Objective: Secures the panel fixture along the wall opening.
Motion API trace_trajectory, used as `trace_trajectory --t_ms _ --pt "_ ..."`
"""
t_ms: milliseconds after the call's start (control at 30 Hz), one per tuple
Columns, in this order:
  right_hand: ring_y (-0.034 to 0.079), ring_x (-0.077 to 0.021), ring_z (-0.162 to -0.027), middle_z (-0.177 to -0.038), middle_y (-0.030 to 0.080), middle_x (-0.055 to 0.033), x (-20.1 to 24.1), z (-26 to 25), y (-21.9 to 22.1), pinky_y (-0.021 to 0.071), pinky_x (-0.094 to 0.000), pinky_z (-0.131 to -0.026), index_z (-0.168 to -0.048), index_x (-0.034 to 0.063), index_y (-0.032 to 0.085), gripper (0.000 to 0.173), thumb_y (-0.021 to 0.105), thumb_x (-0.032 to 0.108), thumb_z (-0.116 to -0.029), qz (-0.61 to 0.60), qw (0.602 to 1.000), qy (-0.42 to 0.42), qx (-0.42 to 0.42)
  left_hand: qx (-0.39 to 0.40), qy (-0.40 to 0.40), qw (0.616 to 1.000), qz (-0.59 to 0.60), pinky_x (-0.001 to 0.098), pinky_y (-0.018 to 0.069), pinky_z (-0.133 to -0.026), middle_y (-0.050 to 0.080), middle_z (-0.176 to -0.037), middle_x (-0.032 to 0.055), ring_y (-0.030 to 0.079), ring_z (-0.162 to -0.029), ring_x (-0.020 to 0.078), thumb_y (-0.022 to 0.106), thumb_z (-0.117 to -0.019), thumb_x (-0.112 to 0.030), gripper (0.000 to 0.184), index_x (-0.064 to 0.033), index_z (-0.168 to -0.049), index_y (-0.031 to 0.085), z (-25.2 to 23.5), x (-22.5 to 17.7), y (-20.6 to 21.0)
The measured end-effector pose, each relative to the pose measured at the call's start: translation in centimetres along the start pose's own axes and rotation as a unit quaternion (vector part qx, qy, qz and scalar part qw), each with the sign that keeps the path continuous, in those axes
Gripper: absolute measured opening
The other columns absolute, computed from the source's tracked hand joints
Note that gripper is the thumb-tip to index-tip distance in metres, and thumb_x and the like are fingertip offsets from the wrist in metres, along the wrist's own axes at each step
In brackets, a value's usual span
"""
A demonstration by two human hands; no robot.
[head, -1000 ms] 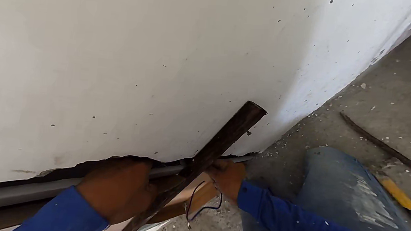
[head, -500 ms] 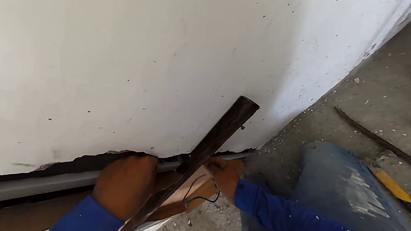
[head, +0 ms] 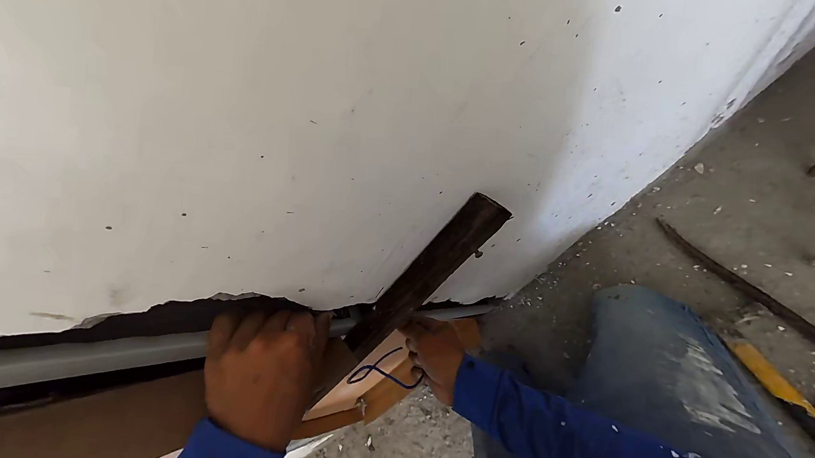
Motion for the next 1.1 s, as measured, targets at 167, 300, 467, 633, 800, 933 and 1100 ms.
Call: trace_trajectory --t_ms 167,300,467,633,800,933,1100 --pt "0.042 -0.009 -0.052 -0.07 0.047 0.0 0.2 -0.1 0.2 0.0385 -0.0244 -0.047 -0.105 0.0081 0.067 0.017 0.062 0.025 -0.1049 0.054 0.998 -0.04 0.003 0.037 0.009 0.999 -0.038 0.0543 0.0521 -0.077 0.071 -0.073 0.0126 0.07 -0.074 0.0331 0.043 -0.1061 -0.044 0.058 -0.0067 -0.071 0.07 0.4 -0.2 0.9" --pt "0.046 -0.0108 -0.052 -0.071 0.049 -0.0019 -0.1 -0.2 -0.8 0.0429 -0.0264 -0.048 -0.108 0.0075 0.067 0.024 0.06 0.03 -0.1056 0.079 0.995 -0.003 -0.058 0.078 0.028 0.994 -0.072 0.0526 0.0511 -0.073 0.068 -0.069 0.0129 0.068 -0.071 0.0333 0.044 -0.1057 -0.043 0.057 -0.0065 -0.07 0.068 0.0 -0.2 0.9" --pt "0.044 -0.0114 -0.047 -0.069 0.047 -0.0024 -0.1 1.0 -0.2 0.0417 -0.0262 -0.042 -0.102 0.0055 0.063 0.022 0.057 0.027 -0.1061 0.034 0.993 0.057 -0.101 0.12 0.044 0.987 -0.101 0.0535 0.0533 -0.073 0.068 -0.066 0.0128 0.069 -0.07 0.0336 0.049 -0.1037 -0.043 0.052 -0.0091 -0.07 0.07 -0.7 -0.3 0.6" --pt "0.045 -0.0123 -0.047 -0.071 0.048 -0.0041 0.8 1.1 0.4 0.043 -0.0261 -0.042 -0.101 0.0051 0.06 0.021 0.056 0.025 -0.1066 0.02 0.992 0.069 -0.106 0.137 0.056 0.982 -0.113 0.0535 0.0529 -0.076 0.07 -0.073 0.0139 0.07 -0.076 0.0347 0.04 -0.1055 -0.044 0.056 -0.0089 -0.074 0.071 -0.7 -0.4 0.7" --pt "0.041 -0.0104 -0.045 -0.067 0.044 -0.0009 1.0 1.4 1.0 0.0417 -0.0247 -0.041 -0.101 0.0069 0.061 0.02 0.058 0.025 -0.1062 0.022 0.997 0.053 -0.058 0.16 0.079 0.977 -0.118 0.0518 0.0532 -0.077 0.07 -0.076 0.0121 0.07 -0.078 0.0327 0.046 -0.1014 -0.038 0.047 -0.0092 -0.074 0.071 -0.9 -0.4 0.5" --pt "0.044 -0.0104 -0.05 -0.072 0.047 -0.0016 1.8 1.4 0.9 0.0417 -0.025 -0.045 -0.11 0.0086 0.066 0.02 0.059 0.028 -0.1061 0.058 0.998 0.017 -0.018 0.171 0.077 0.975 -0.12 0.0507 0.0535 -0.078 0.071 -0.075 0.0107 0.071 -0.081 0.0305 0.045 -0.1002 -0.036 0.046 -0.0094 -0.073 0.071 -1.2 -0.3 0.0" --pt "0.045 -0.01 -0.052 -0.073 0.051 -0.0022 1.9 0.6 0.4 0.0416 -0.0251 -0.047 -0.104 0.0092 0.067 0.019 0.063 0.028 -0.1038 0.115 0.993 -0.029 0.009 0.187 0.099 0.973 -0.093 0.0515 0.0542 -0.078 0.071 -0.074 0.01 0.072 -0.08 0.0314 0.048 -0.0984 -0.034 0.042 -0.0105 -0.072 0.071 -1.6 -0.3 -0.3"
Point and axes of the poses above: each hand's wrist, its own z-axis away from the middle knuckle, its own y-axis out of the palm, x = y × z, the point moved 2 cm from there along -z, towards the middle knuckle
